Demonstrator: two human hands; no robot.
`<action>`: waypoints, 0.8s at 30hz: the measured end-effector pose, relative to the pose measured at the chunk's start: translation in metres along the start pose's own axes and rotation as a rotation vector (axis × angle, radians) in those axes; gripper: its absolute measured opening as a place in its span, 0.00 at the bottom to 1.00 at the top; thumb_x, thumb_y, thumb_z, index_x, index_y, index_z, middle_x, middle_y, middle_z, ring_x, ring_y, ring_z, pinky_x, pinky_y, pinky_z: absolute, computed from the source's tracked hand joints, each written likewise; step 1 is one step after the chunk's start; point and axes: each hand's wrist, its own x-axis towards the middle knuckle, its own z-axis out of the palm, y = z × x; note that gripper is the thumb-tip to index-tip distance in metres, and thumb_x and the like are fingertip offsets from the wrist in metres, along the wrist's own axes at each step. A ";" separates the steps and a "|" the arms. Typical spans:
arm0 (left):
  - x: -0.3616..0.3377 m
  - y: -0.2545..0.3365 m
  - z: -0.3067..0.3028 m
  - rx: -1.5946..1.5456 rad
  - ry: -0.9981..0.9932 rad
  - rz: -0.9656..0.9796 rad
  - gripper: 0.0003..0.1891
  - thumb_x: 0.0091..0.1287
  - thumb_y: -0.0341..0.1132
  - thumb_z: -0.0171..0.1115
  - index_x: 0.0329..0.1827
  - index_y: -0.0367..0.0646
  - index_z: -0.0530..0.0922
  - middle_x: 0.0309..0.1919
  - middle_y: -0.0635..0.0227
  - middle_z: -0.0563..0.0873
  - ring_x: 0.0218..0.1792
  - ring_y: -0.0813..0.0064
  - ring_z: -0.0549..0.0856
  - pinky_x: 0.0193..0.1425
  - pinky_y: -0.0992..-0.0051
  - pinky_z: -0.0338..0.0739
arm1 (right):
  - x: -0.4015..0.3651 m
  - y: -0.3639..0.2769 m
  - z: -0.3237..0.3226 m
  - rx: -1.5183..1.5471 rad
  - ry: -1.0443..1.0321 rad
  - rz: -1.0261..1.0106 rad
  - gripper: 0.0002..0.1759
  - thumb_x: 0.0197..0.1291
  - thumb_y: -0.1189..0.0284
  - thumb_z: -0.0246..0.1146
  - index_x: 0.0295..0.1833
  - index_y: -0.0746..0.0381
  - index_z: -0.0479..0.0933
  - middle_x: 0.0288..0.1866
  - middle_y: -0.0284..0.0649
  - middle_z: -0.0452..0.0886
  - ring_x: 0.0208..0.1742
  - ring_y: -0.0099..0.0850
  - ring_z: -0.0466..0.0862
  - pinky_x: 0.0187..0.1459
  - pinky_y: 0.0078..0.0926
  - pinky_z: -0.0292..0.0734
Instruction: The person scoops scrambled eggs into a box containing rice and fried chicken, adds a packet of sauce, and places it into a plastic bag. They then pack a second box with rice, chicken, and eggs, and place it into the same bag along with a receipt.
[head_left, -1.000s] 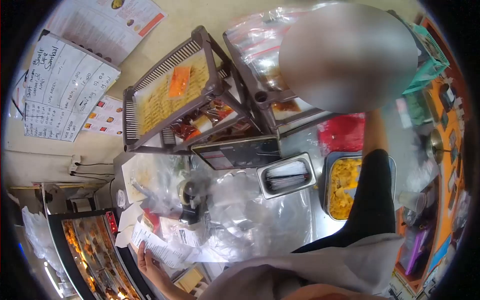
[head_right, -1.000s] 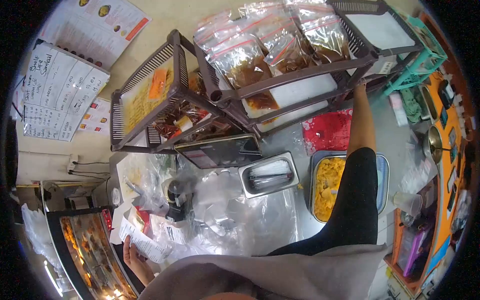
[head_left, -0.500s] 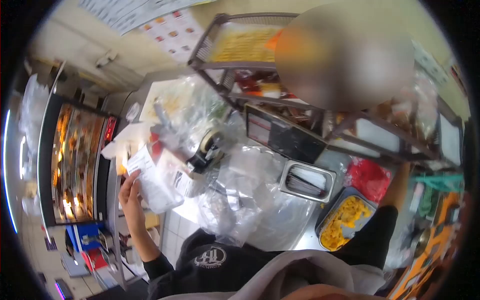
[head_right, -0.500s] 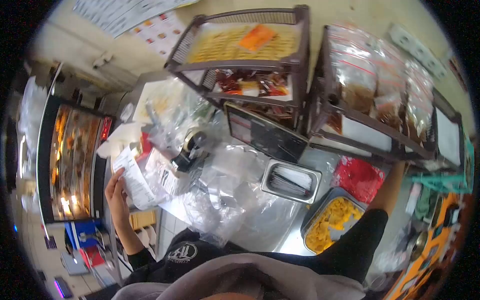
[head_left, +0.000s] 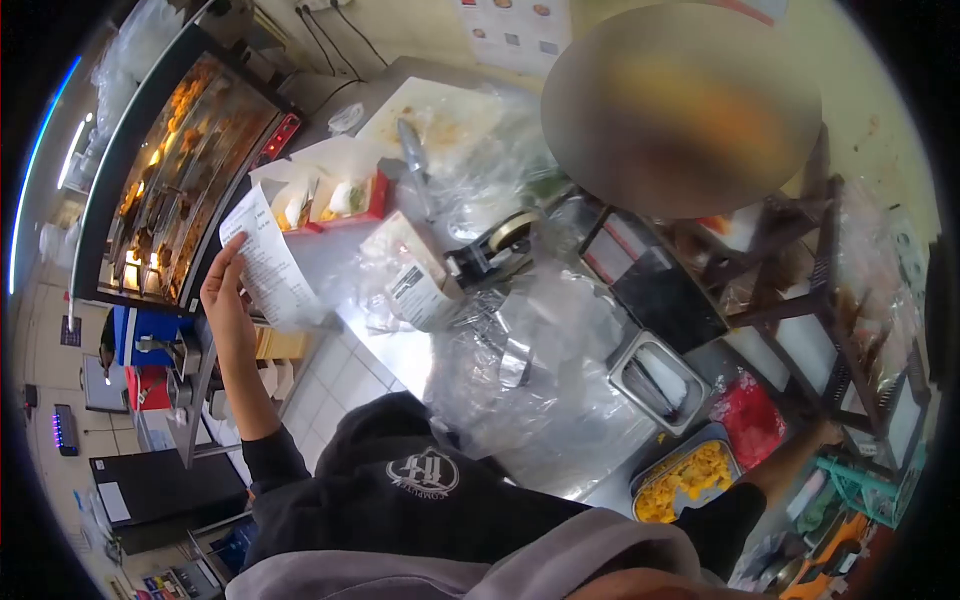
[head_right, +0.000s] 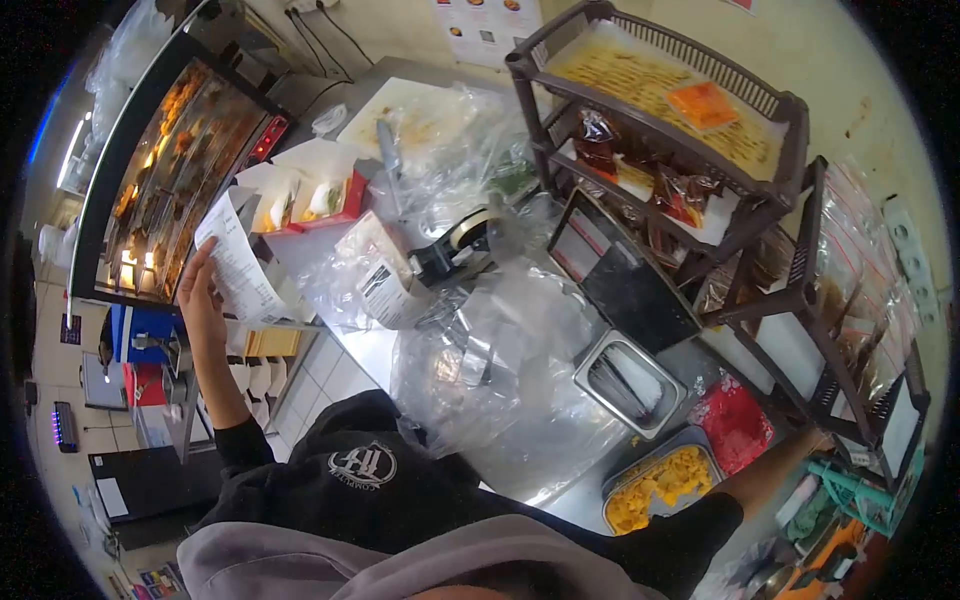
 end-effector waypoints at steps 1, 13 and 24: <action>0.003 0.000 -0.002 -0.028 0.051 0.022 0.14 0.61 0.29 0.51 0.49 0.39 0.76 0.33 0.79 0.80 0.23 0.94 0.66 0.24 0.92 0.57 | -0.001 0.004 -0.006 0.026 0.032 0.034 0.11 0.52 0.70 0.58 0.37 0.67 0.71 0.41 0.50 0.76 0.33 0.40 0.78 0.36 0.33 0.74; 0.096 -0.093 -0.112 -0.252 0.293 0.013 0.16 0.58 0.23 0.53 0.50 0.39 0.76 0.41 0.69 0.81 0.32 0.88 0.78 0.32 0.91 0.70 | -0.110 -0.083 -0.243 1.403 0.833 0.438 0.09 0.52 0.74 0.58 0.34 0.69 0.70 0.41 0.49 0.76 0.32 0.35 0.79 0.34 0.28 0.75; 0.288 -0.277 -0.228 -0.236 0.332 -0.053 0.16 0.55 0.20 0.54 0.48 0.35 0.76 0.43 0.63 0.80 0.42 0.78 0.78 0.47 0.82 0.70 | -0.573 -0.533 -0.458 1.749 -0.457 -0.167 0.10 0.60 0.72 0.54 0.44 0.64 0.65 0.46 0.43 0.72 0.39 0.24 0.73 0.39 0.19 0.71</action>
